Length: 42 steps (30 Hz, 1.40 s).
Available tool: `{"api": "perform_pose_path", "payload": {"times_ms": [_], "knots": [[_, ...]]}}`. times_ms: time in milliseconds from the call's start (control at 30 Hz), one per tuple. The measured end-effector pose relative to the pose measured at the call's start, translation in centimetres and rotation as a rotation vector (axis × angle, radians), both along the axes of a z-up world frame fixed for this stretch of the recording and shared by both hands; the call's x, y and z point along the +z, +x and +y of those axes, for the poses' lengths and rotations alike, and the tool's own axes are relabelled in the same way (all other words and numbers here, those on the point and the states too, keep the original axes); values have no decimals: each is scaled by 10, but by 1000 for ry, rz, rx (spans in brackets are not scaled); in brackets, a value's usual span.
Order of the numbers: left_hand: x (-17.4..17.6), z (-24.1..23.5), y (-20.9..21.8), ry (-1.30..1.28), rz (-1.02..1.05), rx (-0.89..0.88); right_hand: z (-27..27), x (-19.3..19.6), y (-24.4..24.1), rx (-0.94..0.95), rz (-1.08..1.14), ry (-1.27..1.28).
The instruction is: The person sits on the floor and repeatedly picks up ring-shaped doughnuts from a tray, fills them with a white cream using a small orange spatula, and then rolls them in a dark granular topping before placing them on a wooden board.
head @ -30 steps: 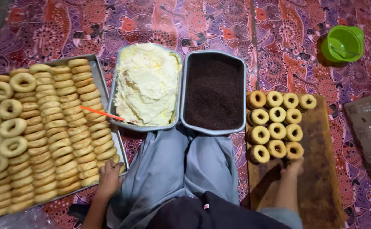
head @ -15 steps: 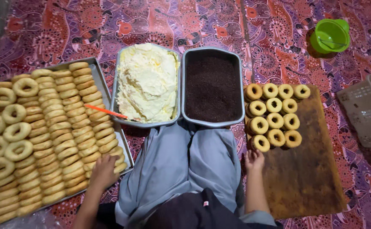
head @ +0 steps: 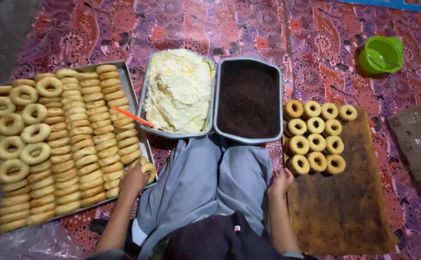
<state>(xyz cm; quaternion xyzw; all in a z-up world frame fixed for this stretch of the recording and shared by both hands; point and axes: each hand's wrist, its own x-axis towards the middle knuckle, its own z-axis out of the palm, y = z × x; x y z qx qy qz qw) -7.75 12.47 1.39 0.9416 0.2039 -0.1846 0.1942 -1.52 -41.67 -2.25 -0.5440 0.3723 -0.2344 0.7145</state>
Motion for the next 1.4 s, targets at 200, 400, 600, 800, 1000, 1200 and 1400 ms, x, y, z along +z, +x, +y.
{"api": "perform_pose_path", "payload": {"times_ms": [200, 400, 600, 800, 1000, 1200, 1400], "knots": [[5, -15, 1, -425, -384, 257, 104, 55, -2, 531, -144, -63], [48, -107, -9, -1723, -123, 213, 190, 111, 18, 1631, -342, -387], [40, -125, 21, -2012, -280, 635, 230, 125, 32, 1279, -115, -582], [2, -105, 61, -1974, -407, 805, 254, 132, 95, 1445, -433, -880], [-30, -94, 115, -2043, -523, 884, 302, 117, 222, 1047, -520, -1153], [-42, -81, 157, -2073, -585, 1005, 312, 110, 204, 1043, -457, -1132], [-43, -77, 173, -2030, -552, 862, 304, 122, 182, 1383, -572, -896]]}}
